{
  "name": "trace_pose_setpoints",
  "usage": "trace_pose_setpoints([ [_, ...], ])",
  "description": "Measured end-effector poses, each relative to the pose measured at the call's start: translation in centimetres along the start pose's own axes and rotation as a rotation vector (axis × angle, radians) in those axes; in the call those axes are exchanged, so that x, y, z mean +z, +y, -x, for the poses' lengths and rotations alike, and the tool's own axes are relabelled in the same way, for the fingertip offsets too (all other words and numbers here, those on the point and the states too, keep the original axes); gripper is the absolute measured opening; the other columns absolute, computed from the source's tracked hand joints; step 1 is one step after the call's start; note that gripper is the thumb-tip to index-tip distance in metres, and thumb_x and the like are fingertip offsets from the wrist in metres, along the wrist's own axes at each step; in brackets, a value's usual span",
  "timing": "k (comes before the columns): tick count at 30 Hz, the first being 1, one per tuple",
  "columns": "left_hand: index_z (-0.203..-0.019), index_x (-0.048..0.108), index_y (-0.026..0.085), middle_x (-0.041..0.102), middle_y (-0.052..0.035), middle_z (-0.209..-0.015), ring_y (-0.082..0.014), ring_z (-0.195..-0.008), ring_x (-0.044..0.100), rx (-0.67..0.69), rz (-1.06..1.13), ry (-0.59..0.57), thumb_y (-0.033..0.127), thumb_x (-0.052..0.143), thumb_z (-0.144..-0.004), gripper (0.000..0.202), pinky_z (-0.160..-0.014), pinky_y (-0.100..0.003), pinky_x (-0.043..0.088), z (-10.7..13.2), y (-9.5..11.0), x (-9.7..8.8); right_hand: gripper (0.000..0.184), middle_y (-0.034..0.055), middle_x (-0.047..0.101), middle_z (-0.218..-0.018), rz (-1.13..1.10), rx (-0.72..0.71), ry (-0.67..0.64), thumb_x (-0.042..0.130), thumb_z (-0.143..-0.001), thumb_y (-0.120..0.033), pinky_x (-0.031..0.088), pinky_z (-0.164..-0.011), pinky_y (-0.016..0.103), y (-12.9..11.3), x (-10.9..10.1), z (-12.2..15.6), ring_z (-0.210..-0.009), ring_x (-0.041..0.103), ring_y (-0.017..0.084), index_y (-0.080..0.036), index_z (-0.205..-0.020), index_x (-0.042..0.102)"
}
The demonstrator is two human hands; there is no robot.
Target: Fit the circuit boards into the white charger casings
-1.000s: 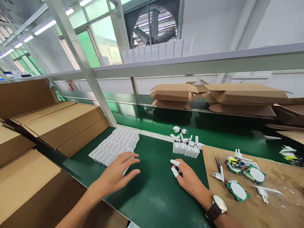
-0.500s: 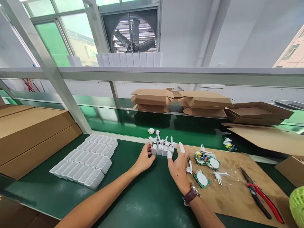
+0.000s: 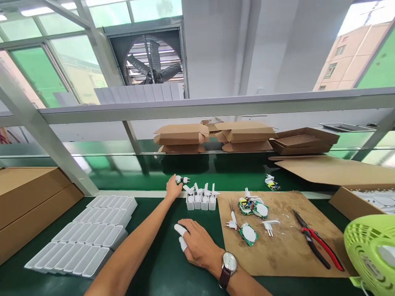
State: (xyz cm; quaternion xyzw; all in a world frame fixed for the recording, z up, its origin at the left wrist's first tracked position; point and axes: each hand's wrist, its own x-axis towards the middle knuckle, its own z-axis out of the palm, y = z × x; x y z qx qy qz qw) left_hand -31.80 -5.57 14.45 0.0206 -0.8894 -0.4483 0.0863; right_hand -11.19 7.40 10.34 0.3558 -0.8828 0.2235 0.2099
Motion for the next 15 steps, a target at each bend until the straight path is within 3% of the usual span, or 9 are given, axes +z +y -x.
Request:
trace_pose_setpoints([
  [5, -0.132, 0.062, 0.019, 0.064, -0.0109, -0.135, -0.0259, -0.116, 0.067, -0.093, 0.033, 0.026, 0.037, 0.067, -0.100, 0.037, -0.097, -0.047, 0.059, 0.0, 1.3, -0.9, 0.043, 0.0150, 0.065, -0.124, 0.020, 0.057, 0.005, 0.057, -0.084, -0.009, 0.059, -0.095, 0.042, 0.6, 0.4, -0.4, -0.106, 0.065, 0.027, -0.014, -0.127, 0.056],
  [10, -0.132, 0.062, 0.018, 0.064, -0.0107, -0.132, -0.0253, -0.113, 0.068, -0.144, 0.191, 0.111, 0.037, 0.067, -0.100, 0.038, -0.095, -0.046, 0.060, 0.7, 2.9, -2.1, 0.041, 0.0136, 0.066, -0.121, 0.032, 0.042, 0.038, 0.060, -0.085, -0.012, 0.058, -0.090, 0.039, 0.4, 0.3, -0.8, -0.102, 0.064, 0.026, -0.015, -0.126, 0.055],
  [15, -0.122, 0.063, 0.016, 0.070, -0.0070, -0.111, -0.0171, -0.091, 0.069, -0.052, 0.470, 0.131, 0.042, 0.048, -0.106, 0.034, -0.080, -0.033, 0.060, 4.0, 3.9, -4.0, 0.039, 0.0146, 0.068, -0.121, 0.050, 0.005, 0.065, 0.059, -0.088, -0.011, 0.057, -0.088, 0.039, 0.7, 0.1, -0.9, -0.100, 0.065, 0.025, -0.014, -0.126, 0.057],
])
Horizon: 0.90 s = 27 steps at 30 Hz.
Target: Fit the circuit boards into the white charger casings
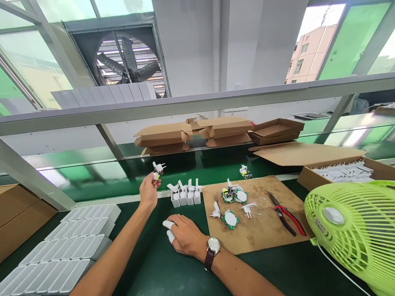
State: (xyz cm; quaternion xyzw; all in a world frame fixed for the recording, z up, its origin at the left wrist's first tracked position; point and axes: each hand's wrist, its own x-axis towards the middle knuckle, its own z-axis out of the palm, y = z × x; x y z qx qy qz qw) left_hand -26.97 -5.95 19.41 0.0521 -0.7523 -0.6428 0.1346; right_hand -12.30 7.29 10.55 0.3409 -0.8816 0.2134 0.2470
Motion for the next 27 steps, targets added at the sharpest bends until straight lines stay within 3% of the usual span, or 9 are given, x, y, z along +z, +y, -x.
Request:
trace_pose_setpoints([
  [3, -0.107, 0.067, 0.017, 0.069, -0.0030, -0.093, -0.0147, -0.077, 0.065, 0.053, 0.121, -0.072, 0.050, 0.045, -0.099, 0.041, -0.071, -0.026, 0.055, 3.3, 0.0, -2.5, 0.037, 0.0123, 0.072, -0.114, 0.008, -0.116, 0.037, 0.058, -0.090, -0.013, 0.057, -0.079, 0.036, -0.4, -0.7, -0.3, -0.095, 0.067, 0.022, -0.017, -0.126, 0.058],
  [6, -0.088, 0.073, 0.016, 0.067, -0.0017, -0.076, -0.0156, -0.066, 0.058, 0.046, 0.139, -0.204, 0.060, 0.070, -0.077, 0.045, -0.058, -0.025, 0.048, 6.5, -1.4, -5.0, 0.039, 0.0097, 0.074, -0.109, 0.002, -0.277, 0.176, 0.056, -0.092, -0.016, 0.057, -0.073, 0.033, -1.8, -2.4, -0.8, -0.092, 0.068, 0.021, -0.019, -0.132, 0.056],
  [10, -0.073, 0.072, 0.019, 0.067, -0.0013, -0.067, -0.0182, -0.062, 0.060, 0.125, -0.136, -0.628, 0.064, 0.070, -0.080, 0.046, -0.058, -0.027, 0.050, 9.4, -4.6, -6.5, 0.046, 0.0112, 0.075, -0.111, 0.024, -0.316, 0.248, 0.057, -0.092, -0.017, 0.060, -0.083, 0.036, -2.1, -5.7, -1.2, -0.104, 0.070, 0.023, -0.017, -0.138, 0.053],
  [13, -0.087, 0.076, 0.022, 0.073, -0.0026, -0.079, -0.0212, -0.072, 0.068, 0.354, -0.382, -0.788, 0.059, 0.055, -0.096, 0.044, -0.070, -0.032, 0.057, 10.5, -6.2, -6.6, 0.039, 0.0109, 0.074, -0.118, 0.078, -0.034, 0.199, 0.059, -0.093, -0.020, 0.059, -0.096, 0.039, 1.4, -8.8, -0.7, -0.114, 0.069, 0.022, -0.020, -0.132, 0.061],
  [15, -0.105, 0.078, 0.025, 0.076, -0.0049, -0.098, -0.0238, -0.089, 0.072, 0.572, -0.485, -0.708, 0.054, 0.051, -0.101, 0.040, -0.082, -0.036, 0.060, 11.2, -6.8, -6.6, 0.035, 0.0090, 0.071, -0.128, 0.125, 0.321, 0.170, 0.061, -0.094, -0.022, 0.056, -0.104, 0.041, 5.5, -11.1, 0.1, -0.123, 0.064, 0.023, -0.025, -0.129, 0.065],
  [17, -0.118, 0.075, 0.027, 0.075, -0.0063, -0.113, -0.0255, -0.104, 0.071, 0.778, -0.525, -0.598, 0.052, 0.054, -0.101, 0.036, -0.089, -0.037, 0.060, 11.9, -7.3, -6.6, 0.038, 0.0133, 0.065, -0.136, 0.187, 0.514, 0.182, 0.054, -0.098, -0.018, 0.054, -0.107, 0.047, 9.9, -13.4, 1.2, -0.127, 0.062, 0.026, -0.021, -0.135, 0.062],
  [20, -0.122, 0.072, 0.029, 0.072, -0.0060, -0.121, -0.0253, -0.111, 0.069, 0.925, -0.561, -0.528, 0.051, 0.054, -0.103, 0.035, -0.090, -0.034, 0.060, 13.4, -8.1, -6.6, 0.031, 0.0136, 0.067, -0.127, 0.267, 0.795, 0.152, 0.060, -0.100, -0.022, 0.056, -0.102, 0.051, 15.7, -16.4, 3.1, -0.117, 0.066, 0.027, -0.016, -0.131, 0.064],
  [23, -0.126, 0.070, 0.031, 0.071, -0.0059, -0.127, -0.0269, -0.117, 0.067, 0.996, -0.595, -0.503, 0.052, 0.051, -0.105, 0.036, -0.093, -0.036, 0.058, 14.7, -9.3, -6.2, 0.033, 0.0095, 0.066, -0.129, 0.295, 0.998, 0.064, 0.068, -0.101, -0.035, 0.059, -0.095, 0.047, 19.2, -17.7, 4.5, -0.111, 0.068, 0.025, -0.017, -0.128, 0.064],
  [27, -0.125, 0.069, 0.029, 0.073, -0.0057, -0.124, -0.0261, -0.111, 0.068, 1.163, -0.581, -0.490, 0.053, 0.052, -0.104, 0.036, -0.088, -0.032, 0.057, 15.1, -10.5, -5.5, 0.034, 0.0095, 0.066, -0.130, 0.273, 1.136, -0.034, 0.067, -0.101, -0.037, 0.061, -0.092, 0.045, 21.4, -17.3, 4.7, -0.109, 0.069, 0.024, -0.018, -0.130, 0.063],
])
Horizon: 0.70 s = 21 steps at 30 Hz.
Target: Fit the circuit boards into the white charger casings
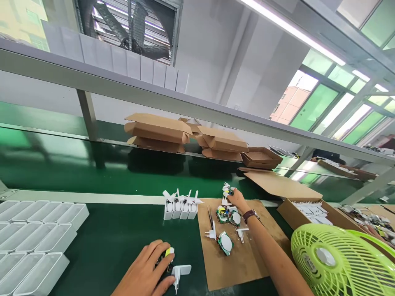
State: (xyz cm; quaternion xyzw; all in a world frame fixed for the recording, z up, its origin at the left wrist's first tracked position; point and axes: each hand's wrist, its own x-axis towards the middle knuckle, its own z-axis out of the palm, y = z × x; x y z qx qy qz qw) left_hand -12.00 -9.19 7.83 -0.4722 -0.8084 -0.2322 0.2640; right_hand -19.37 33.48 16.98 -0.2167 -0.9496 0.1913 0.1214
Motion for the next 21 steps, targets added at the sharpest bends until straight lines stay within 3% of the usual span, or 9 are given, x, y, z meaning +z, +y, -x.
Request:
trace_pose_setpoints([
  [3, -0.126, 0.069, 0.029, 0.074, -0.0054, -0.124, -0.0255, -0.111, 0.068, 0.032, -0.018, -0.001, 0.052, 0.051, -0.105, 0.035, -0.085, -0.031, 0.057, 0.0, -0.1, -0.1, 0.033, 0.0089, 0.067, -0.128, -0.008, 0.028, -0.038, 0.067, -0.101, -0.037, 0.061, -0.090, 0.044, -0.5, 0.2, -1.0, -0.107, 0.069, 0.024, -0.018, -0.128, 0.064],
  [8, -0.131, 0.066, 0.029, 0.070, -0.0071, -0.132, -0.0275, -0.122, 0.063, -0.070, 0.001, -0.066, 0.046, 0.042, -0.109, 0.037, -0.095, -0.037, 0.056, -0.3, 0.8, -1.6, 0.034, 0.0103, 0.069, -0.126, -0.066, -0.038, -0.009, 0.069, -0.099, -0.032, 0.060, -0.095, 0.045, -1.2, -1.8, -0.2, -0.108, 0.070, 0.024, -0.018, -0.129, 0.064],
  [13, -0.130, 0.067, 0.026, 0.068, -0.0093, -0.130, -0.0278, -0.122, 0.062, -0.030, 0.040, -0.070, 0.041, 0.042, -0.110, 0.036, -0.096, -0.039, 0.056, -0.5, 1.5, -2.1, 0.056, 0.0100, 0.075, -0.124, -0.117, -0.164, -0.045, 0.067, -0.084, -0.023, 0.059, -0.097, 0.041, -1.3, -4.4, 6.6, -0.106, 0.073, 0.025, -0.021, -0.140, 0.061],
  [16, -0.128, 0.068, 0.024, 0.069, -0.0106, -0.129, -0.0279, -0.122, 0.062, 0.007, 0.064, -0.056, 0.038, 0.044, -0.109, 0.034, -0.095, -0.039, 0.056, -0.7, 1.7, -2.3, 0.054, 0.0081, 0.077, -0.120, -0.125, -0.243, -0.124, 0.069, -0.077, -0.024, 0.058, -0.101, 0.043, -1.3, -5.2, 10.9, -0.109, 0.073, 0.027, -0.023, -0.131, 0.068],
  [21, -0.129, 0.065, 0.020, 0.069, -0.0123, -0.127, -0.0272, -0.122, 0.063, 0.033, 0.122, -0.008, 0.029, 0.051, -0.107, 0.028, -0.099, -0.041, 0.054, -2.6, 1.0, -4.2, 0.050, 0.0092, 0.070, -0.136, -0.147, -0.359, -0.103, 0.064, -0.083, -0.025, 0.051, -0.111, 0.050, -2.7, -6.1, 13.8, -0.126, 0.065, 0.031, -0.024, -0.133, 0.066],
])
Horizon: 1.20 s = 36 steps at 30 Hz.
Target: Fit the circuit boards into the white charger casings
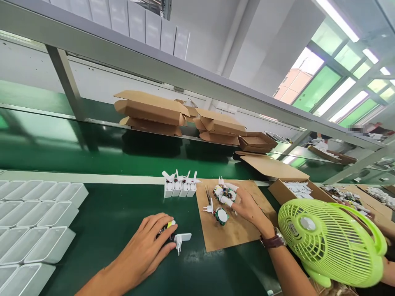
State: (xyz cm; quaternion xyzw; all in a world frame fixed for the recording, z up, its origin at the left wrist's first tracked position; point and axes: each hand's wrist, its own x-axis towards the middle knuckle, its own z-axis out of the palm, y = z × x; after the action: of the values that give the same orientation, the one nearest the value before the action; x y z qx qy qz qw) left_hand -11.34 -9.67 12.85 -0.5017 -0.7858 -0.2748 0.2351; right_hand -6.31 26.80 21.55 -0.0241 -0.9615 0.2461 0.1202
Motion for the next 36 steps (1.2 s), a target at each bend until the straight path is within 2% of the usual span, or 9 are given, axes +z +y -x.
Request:
trace_pose_setpoints([
  [3, -0.134, 0.060, 0.019, 0.069, -0.0130, -0.128, -0.0265, -0.122, 0.065, -0.031, -0.027, 0.174, 0.020, 0.061, -0.102, 0.033, -0.104, -0.041, 0.054, -1.9, -0.4, -3.1, 0.046, 0.0094, 0.071, -0.132, 0.011, -0.145, 0.037, 0.062, -0.093, -0.032, 0.055, -0.106, 0.049, -3.2, 0.2, -0.1, -0.119, 0.068, 0.030, -0.025, -0.138, 0.061],
  [6, -0.134, 0.060, 0.023, 0.069, -0.0102, -0.126, -0.0253, -0.117, 0.068, -0.190, -0.112, 0.416, 0.017, 0.066, -0.097, 0.038, -0.104, -0.043, 0.055, -2.8, -0.6, -7.4, 0.044, 0.0088, 0.072, -0.128, 0.019, -0.364, -0.054, 0.060, -0.098, -0.032, 0.057, -0.102, 0.046, -7.1, 1.5, -0.1, -0.117, 0.069, 0.028, -0.026, -0.141, 0.058],
  [10, -0.130, 0.063, 0.025, 0.071, -0.0060, -0.120, -0.0256, -0.113, 0.070, -0.328, -0.221, 0.686, 0.017, 0.072, -0.091, 0.041, -0.101, -0.045, 0.058, -0.6, -0.5, -13.2, 0.045, 0.0119, 0.067, -0.137, 0.044, -0.649, -0.231, 0.061, -0.098, -0.023, 0.057, -0.103, 0.046, -10.5, 5.1, 0.2, -0.124, 0.066, 0.029, -0.024, -0.142, 0.055],
  [13, -0.126, 0.066, 0.023, 0.073, -0.0055, -0.116, -0.0256, -0.108, 0.071, -0.382, -0.377, 0.696, 0.018, 0.076, -0.088, 0.040, -0.098, -0.045, 0.059, 2.7, -0.2, -16.7, 0.041, 0.0133, 0.069, -0.131, 0.119, -0.723, -0.309, 0.065, -0.089, -0.016, 0.059, -0.096, 0.048, -10.8, 8.2, 0.2, -0.117, 0.068, 0.032, -0.021, -0.130, 0.060],
  [16, -0.122, 0.067, 0.021, 0.072, -0.0079, -0.115, -0.0250, -0.107, 0.070, -0.449, -0.543, 0.517, 0.020, 0.072, -0.092, 0.031, -0.098, -0.044, 0.057, 6.0, 0.2, -18.5, 0.039, 0.0126, 0.071, -0.122, 0.225, -0.739, -0.315, 0.066, -0.078, -0.008, 0.059, -0.086, 0.047, -9.9, 10.6, 0.2, -0.104, 0.069, 0.033, -0.021, -0.115, 0.062],
  [22, -0.108, 0.067, 0.022, 0.068, -0.0145, -0.129, -0.0357, -0.126, 0.062, -0.458, -0.713, 0.021, 0.029, 0.069, -0.098, 0.013, -0.099, -0.051, 0.052, 11.2, 0.5, -16.5, 0.029, 0.0059, 0.065, -0.086, 0.318, -0.747, -0.246, 0.055, -0.066, -0.005, 0.050, -0.062, 0.038, -7.9, 12.8, 0.2, -0.072, 0.064, 0.027, -0.025, -0.087, 0.054],
  [26, -0.093, 0.066, 0.020, 0.064, -0.0152, -0.138, -0.0385, -0.137, 0.054, -0.472, -0.636, -0.095, 0.018, 0.062, -0.099, 0.008, -0.100, -0.053, 0.051, 12.0, 1.2, -15.2, 0.026, 0.0057, 0.063, -0.083, 0.294, -0.718, -0.205, 0.050, -0.067, -0.005, 0.050, -0.062, 0.038, -8.0, 12.8, 0.6, -0.072, 0.062, 0.026, -0.025, -0.083, 0.053],
  [32, -0.102, 0.065, 0.022, 0.056, -0.0129, -0.147, -0.0290, -0.138, 0.054, -0.389, -0.192, -0.135, 0.016, 0.060, -0.099, 0.008, -0.111, -0.048, 0.051, 7.2, 2.0, -13.3, 0.038, 0.0086, 0.066, -0.101, 0.131, -0.597, -0.250, 0.049, -0.075, -0.008, 0.058, -0.082, 0.041, -8.9, 12.4, 0.6, -0.092, 0.065, 0.027, -0.021, -0.108, 0.062],
  [36, -0.102, 0.066, 0.021, 0.056, -0.0127, -0.147, -0.0258, -0.128, 0.062, -0.319, 0.030, -0.296, 0.012, 0.056, -0.095, 0.015, -0.105, -0.041, 0.057, 2.7, -0.1, -10.0, 0.055, 0.0118, 0.066, -0.118, 0.060, -0.553, -0.237, 0.047, -0.080, -0.008, 0.059, -0.096, 0.045, -8.3, 12.6, 0.8, -0.110, 0.065, 0.027, -0.017, -0.134, 0.054],
])
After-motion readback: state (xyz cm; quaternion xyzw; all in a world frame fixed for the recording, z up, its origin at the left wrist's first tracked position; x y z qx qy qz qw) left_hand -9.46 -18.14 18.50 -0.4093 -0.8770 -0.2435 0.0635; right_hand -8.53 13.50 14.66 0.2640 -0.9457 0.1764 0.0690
